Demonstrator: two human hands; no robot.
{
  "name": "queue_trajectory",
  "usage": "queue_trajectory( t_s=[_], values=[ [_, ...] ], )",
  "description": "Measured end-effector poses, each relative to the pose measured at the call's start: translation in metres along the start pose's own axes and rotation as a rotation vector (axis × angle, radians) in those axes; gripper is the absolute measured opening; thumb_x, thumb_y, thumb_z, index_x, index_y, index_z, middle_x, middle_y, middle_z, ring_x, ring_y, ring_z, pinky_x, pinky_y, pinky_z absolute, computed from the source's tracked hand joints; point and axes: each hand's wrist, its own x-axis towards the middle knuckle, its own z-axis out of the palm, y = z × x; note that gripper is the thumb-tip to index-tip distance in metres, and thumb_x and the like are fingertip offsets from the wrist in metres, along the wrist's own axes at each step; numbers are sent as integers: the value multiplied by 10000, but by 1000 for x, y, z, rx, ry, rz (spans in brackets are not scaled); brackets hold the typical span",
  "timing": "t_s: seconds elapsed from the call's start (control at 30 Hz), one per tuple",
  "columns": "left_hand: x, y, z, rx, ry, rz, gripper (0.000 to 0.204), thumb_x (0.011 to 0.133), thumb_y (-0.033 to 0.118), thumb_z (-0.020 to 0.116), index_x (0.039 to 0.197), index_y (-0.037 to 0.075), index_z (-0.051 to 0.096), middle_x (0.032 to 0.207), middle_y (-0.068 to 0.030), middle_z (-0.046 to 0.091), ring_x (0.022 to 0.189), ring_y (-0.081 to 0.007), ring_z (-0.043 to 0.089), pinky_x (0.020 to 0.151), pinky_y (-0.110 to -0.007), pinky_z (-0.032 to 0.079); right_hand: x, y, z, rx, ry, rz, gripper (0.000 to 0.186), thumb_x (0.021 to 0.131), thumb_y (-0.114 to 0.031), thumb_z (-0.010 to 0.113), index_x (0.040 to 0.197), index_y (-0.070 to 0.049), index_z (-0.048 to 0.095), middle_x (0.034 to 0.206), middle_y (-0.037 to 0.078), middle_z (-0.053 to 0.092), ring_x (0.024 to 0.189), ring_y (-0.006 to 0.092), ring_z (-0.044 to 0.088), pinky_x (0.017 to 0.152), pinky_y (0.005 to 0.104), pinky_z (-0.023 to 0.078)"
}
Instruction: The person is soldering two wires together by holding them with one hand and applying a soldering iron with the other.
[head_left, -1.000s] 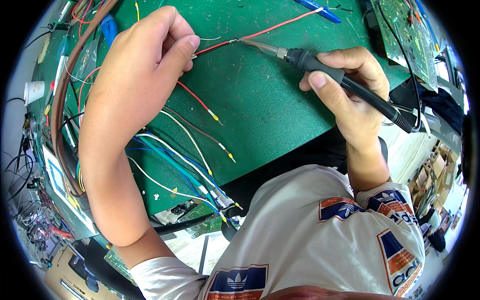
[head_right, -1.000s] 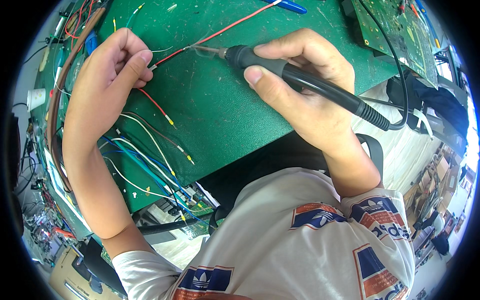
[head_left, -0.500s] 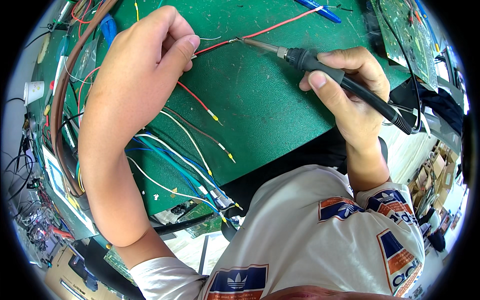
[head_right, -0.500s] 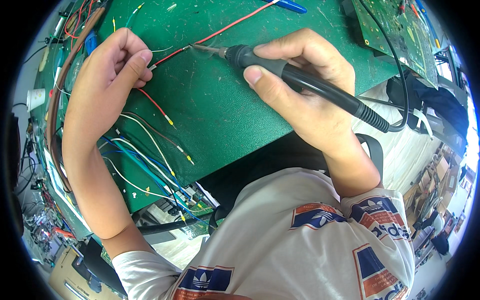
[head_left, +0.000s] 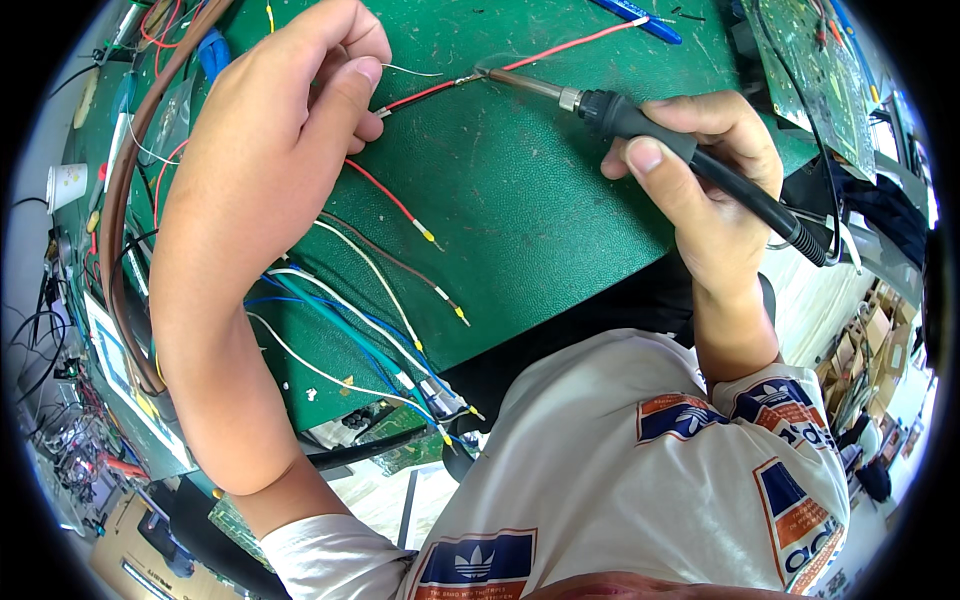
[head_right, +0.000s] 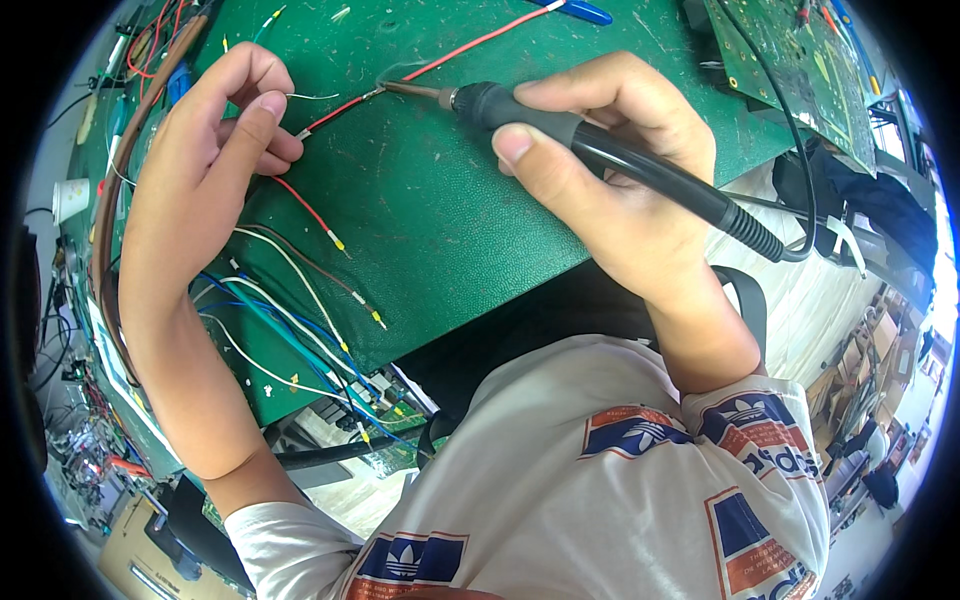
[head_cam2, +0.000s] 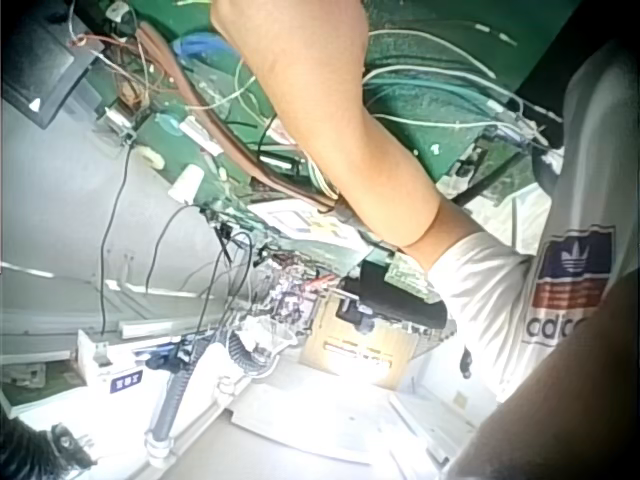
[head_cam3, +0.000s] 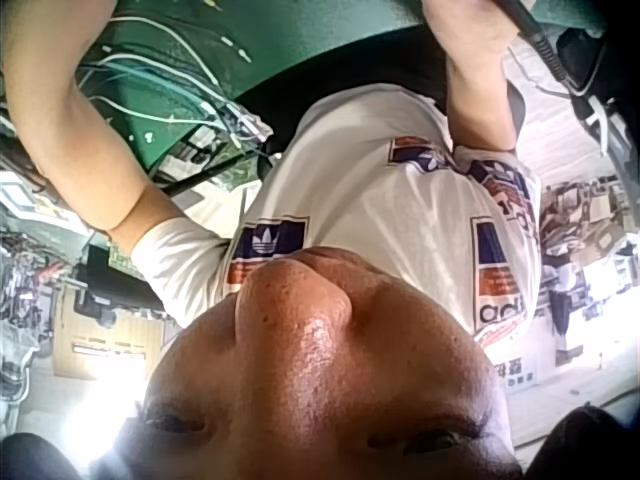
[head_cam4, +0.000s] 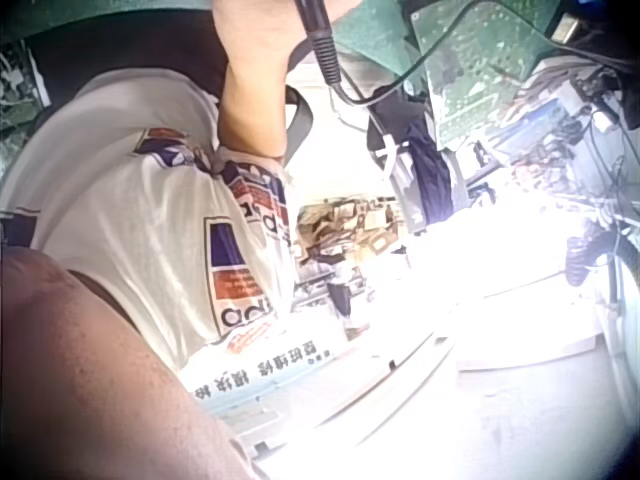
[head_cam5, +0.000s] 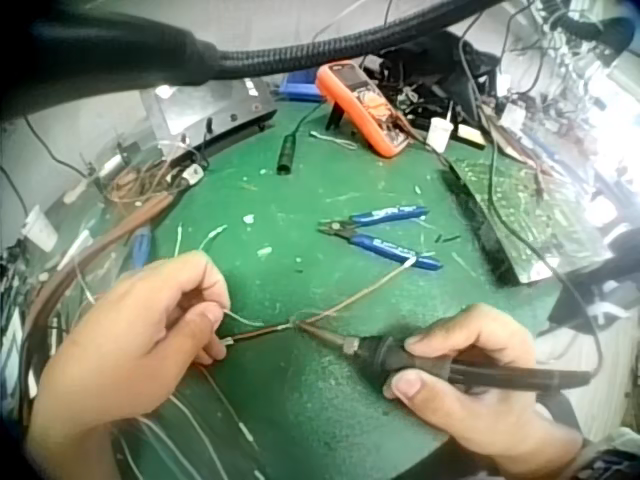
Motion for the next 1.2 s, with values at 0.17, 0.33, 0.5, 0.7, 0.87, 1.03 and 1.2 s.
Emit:
queue_trajectory(
  t_s=[0.17, 0.33, 0.5, 0.7, 0.87, 1.03, 1.2],
  values=[
    [-1, -1, 3, -5, 37, -29, 106, 1023, 96, 544, 1073, 4, 562, 957, -28, 590, 800, -109, 635, 719, -248, 526, 0, -1, 0, 18, 8, 4, 223, 845, 29, 776, 1020, 25, 637, 901, 102, 711, 773, 112, 689, 663, 209, 540],
    [2, -3, 0, 47, -16, -13, 93, 998, 76, 587, 1026, -12, 596, 872, -17, 617, 785, -89, 620, 709, -235, 513, 0, -2, 0, 39, 24, 18, 223, 843, 29, 776, 1018, 26, 637, 896, 97, 712, 770, 99, 679, 656, 200, 528],
    [1, 1, 7, 69, 38, -9, 91, 974, 80, 627, 982, -10, 613, 807, -1, 612, 745, -73, 586, 678, -229, 481, -1, -1, -1, 6, 22, 13, 227, 838, 22, 784, 1015, 22, 641, 900, 89, 714, 765, 76, 656, 645, 187, 505],
    [1, 6, 18, 212, 143, 54, 105, 948, 85, 652, 960, -15, 622, 776, -24, 627, 701, -83, 565, 658, -240, 466, -1, -5, -3, -83, -38, 18, 205, 896, -9, 713, 1059, 24, 594, 823, 153, 703, 733, 180, 695, 701, 278, 557],
    [0, 5, 24, 249, 206, 103, 128, 938, 95, 665, 969, -22, 624, 792, -53, 655, 691, -112, 574, 663, -264, 477, -1, -5, -1, -84, -37, 28, 203, 895, -5, 714, 1057, 26, 596, 817, 148, 701, 733, 175, 695, 701, 276, 555],
    [1, 5, 25, 264, 206, 120, 130, 935, 94, 668, 971, -23, 624, 795, -71, 662, 687, -132, 579, 666, -274, 480, 0, -6, -3, -100, -49, 23, 198, 894, -4, 714, 1051, 31, 599, 819, 147, 702, 736, 170, 694, 706, 274, 555],
    [3, 1, 27, 303, 233, 157, 122, 931, 86, 669, 967, -23, 629, 788, -79, 661, 682, -137, 581, 659, -276, 478, -1, -5, -2, -122, -53, 32, 196, 892, -2, 716, 1047, 33, 602, 825, 147, 703, 742, 168, 696, 712, 272, 557]
  ],
)
